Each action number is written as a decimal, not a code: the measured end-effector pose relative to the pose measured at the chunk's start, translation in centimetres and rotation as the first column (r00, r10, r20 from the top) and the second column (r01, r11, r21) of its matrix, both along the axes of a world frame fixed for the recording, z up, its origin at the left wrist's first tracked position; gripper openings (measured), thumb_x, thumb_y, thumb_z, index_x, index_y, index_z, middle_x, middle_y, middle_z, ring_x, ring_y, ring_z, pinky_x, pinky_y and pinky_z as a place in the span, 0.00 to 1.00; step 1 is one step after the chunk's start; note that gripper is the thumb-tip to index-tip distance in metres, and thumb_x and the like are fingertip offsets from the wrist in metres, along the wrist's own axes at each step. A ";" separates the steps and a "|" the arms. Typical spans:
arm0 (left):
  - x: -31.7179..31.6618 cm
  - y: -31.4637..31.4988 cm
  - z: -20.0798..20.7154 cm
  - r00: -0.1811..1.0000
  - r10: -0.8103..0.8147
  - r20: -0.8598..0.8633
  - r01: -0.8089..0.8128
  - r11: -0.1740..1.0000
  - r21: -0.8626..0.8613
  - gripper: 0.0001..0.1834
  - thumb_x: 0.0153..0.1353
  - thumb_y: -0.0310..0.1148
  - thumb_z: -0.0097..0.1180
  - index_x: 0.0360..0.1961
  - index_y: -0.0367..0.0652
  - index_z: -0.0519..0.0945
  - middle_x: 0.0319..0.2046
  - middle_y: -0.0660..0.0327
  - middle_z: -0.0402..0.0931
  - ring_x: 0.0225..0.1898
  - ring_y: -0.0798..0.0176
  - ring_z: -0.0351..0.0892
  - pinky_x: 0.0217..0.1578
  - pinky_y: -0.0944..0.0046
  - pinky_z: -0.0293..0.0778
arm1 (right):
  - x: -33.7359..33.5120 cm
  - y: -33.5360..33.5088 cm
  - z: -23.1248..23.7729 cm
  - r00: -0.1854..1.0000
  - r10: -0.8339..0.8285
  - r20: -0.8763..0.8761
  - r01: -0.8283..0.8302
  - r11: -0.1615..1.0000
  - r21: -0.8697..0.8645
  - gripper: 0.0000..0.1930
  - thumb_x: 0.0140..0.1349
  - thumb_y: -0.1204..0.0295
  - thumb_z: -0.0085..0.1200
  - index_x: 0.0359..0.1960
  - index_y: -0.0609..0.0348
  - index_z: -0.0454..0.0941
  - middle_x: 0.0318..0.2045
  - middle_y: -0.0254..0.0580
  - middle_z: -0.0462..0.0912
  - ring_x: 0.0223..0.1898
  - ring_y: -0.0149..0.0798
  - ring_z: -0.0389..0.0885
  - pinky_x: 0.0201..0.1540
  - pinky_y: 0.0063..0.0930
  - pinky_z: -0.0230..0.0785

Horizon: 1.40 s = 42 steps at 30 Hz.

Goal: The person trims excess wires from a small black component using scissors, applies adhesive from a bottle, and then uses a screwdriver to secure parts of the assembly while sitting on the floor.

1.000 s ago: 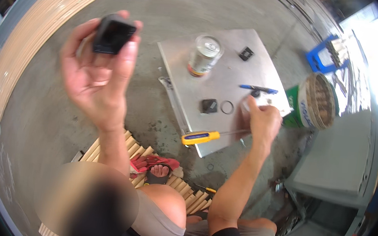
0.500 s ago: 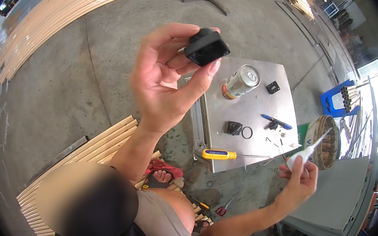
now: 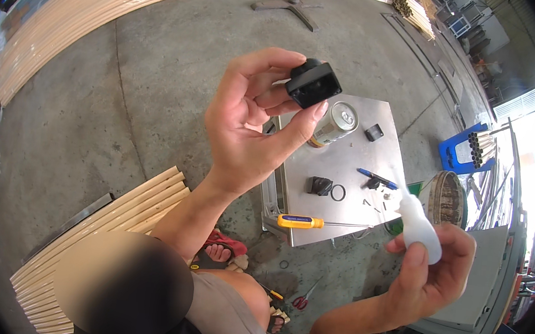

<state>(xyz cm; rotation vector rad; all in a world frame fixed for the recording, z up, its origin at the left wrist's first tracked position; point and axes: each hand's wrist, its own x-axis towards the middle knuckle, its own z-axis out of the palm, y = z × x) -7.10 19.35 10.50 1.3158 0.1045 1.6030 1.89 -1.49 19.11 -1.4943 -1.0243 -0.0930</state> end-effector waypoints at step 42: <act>0.2 -0.3 -0.7 0.998 -0.028 -0.060 0.032 0.997 0.070 0.30 0.58 0.11 0.62 0.60 0.34 0.66 0.52 0.42 0.80 0.53 0.50 0.85 0.56 0.54 0.84 | -0.8 4.6 2.5 0.923 -0.019 0.385 0.074 0.989 -0.128 0.13 0.61 0.79 0.64 0.46 0.73 0.80 0.37 0.43 0.84 0.34 0.28 0.79 0.39 0.19 0.71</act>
